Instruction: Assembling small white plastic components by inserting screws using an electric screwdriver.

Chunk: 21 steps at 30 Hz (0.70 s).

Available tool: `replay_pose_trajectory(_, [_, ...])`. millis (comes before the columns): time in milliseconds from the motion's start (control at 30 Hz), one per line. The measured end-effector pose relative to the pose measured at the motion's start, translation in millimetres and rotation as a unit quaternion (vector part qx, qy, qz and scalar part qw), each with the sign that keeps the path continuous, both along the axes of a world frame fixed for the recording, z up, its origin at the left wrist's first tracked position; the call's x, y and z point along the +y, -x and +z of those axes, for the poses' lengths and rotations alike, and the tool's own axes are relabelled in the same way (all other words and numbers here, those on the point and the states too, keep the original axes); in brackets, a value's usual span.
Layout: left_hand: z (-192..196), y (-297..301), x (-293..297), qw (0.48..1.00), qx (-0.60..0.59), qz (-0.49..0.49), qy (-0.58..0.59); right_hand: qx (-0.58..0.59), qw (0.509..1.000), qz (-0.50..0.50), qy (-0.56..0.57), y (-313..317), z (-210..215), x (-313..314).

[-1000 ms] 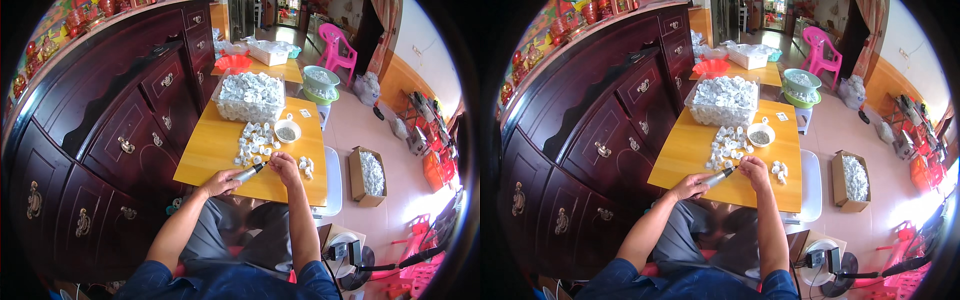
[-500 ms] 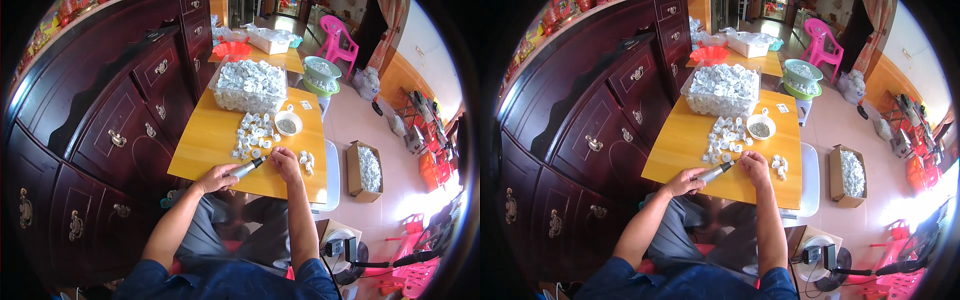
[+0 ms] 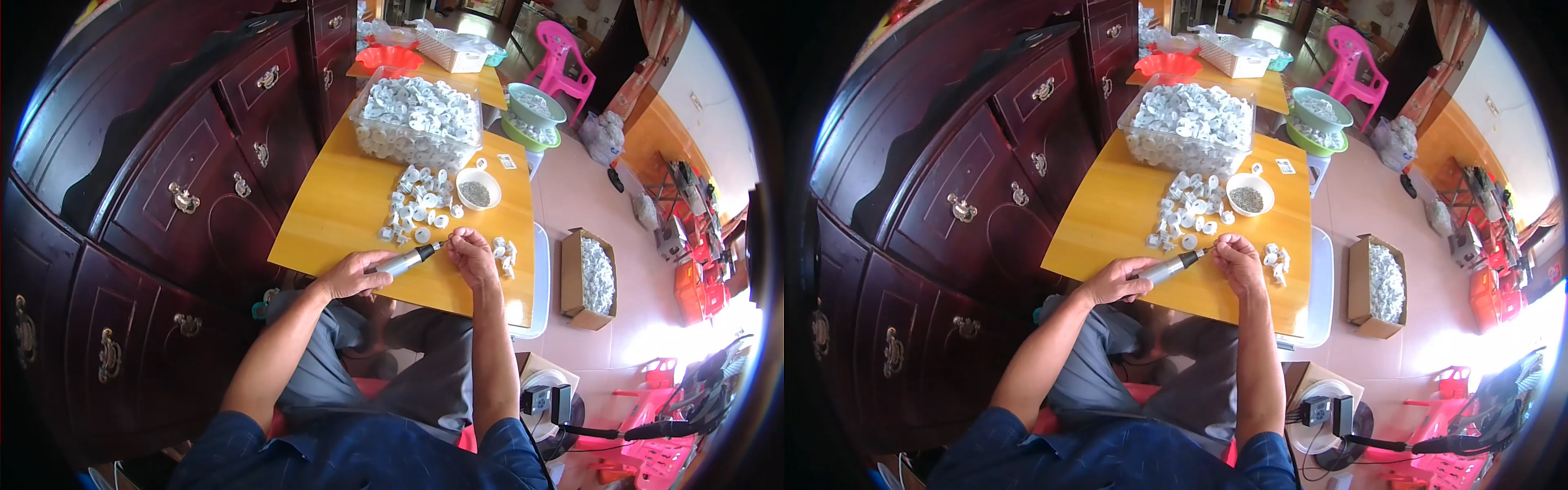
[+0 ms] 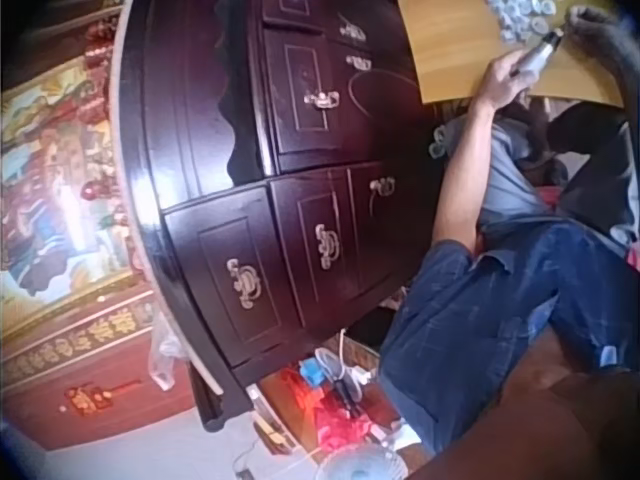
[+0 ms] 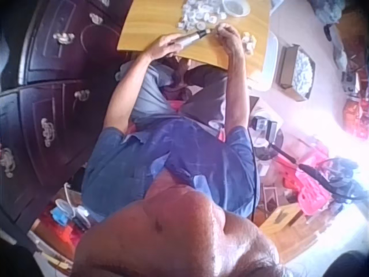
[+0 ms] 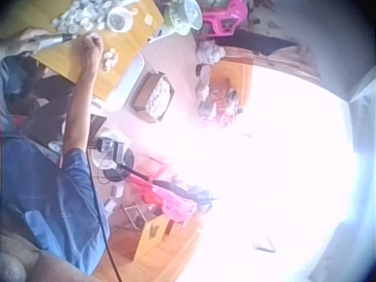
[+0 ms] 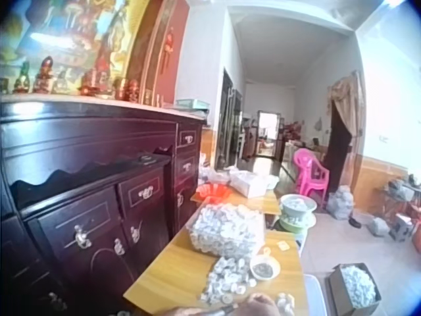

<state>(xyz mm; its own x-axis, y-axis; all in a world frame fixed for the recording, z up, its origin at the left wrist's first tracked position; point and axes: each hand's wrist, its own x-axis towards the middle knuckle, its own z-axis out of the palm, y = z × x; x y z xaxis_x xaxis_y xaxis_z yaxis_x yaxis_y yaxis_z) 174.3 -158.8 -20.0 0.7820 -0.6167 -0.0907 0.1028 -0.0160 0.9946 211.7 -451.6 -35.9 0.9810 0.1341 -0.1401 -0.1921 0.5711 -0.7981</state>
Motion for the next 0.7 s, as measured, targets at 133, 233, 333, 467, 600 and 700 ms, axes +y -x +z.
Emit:
replay_pose_trajectory(133, [2.4, 1.2, 0.7, 1.000, -0.012, -0.001, -0.006, 0.003, 1.000, 0.002, 0.030, 0.1, 2.4, 2.8])
replay_pose_trajectory(233, [1.4, 1.5, 0.1, 1.000, -0.003, -0.002, -0.003, -0.009, 0.999, 0.006, 0.045, -1.2, -0.2, 0.9])
replay_pose_trajectory(333, [0.7, 2.2, -0.7, 1.000, 0.003, -0.001, 0.000, 0.003, 0.998, 0.003, 0.064, -2.5, 1.2, 2.6])
replay_pose_trajectory(467, [-4.8, 3.1, 1.4, 1.000, -0.013, 0.025, -0.011, 0.069, 0.992, -0.019, 0.107, -3.9, 20.1, 15.5])
replay_pose_trajectory(600, [-3.8, 3.3, -2.2, 0.999, -0.019, 0.026, 0.005, 0.093, 0.981, -0.012, 0.172, -6.3, 31.4, 13.6])
replay_pose_trajectory(700, [-1.1, 3.1, -0.5, 0.999, -0.001, 0.031, 0.017, 0.078, 0.982, -0.015, 0.170, -4.2, 36.9, 24.1])
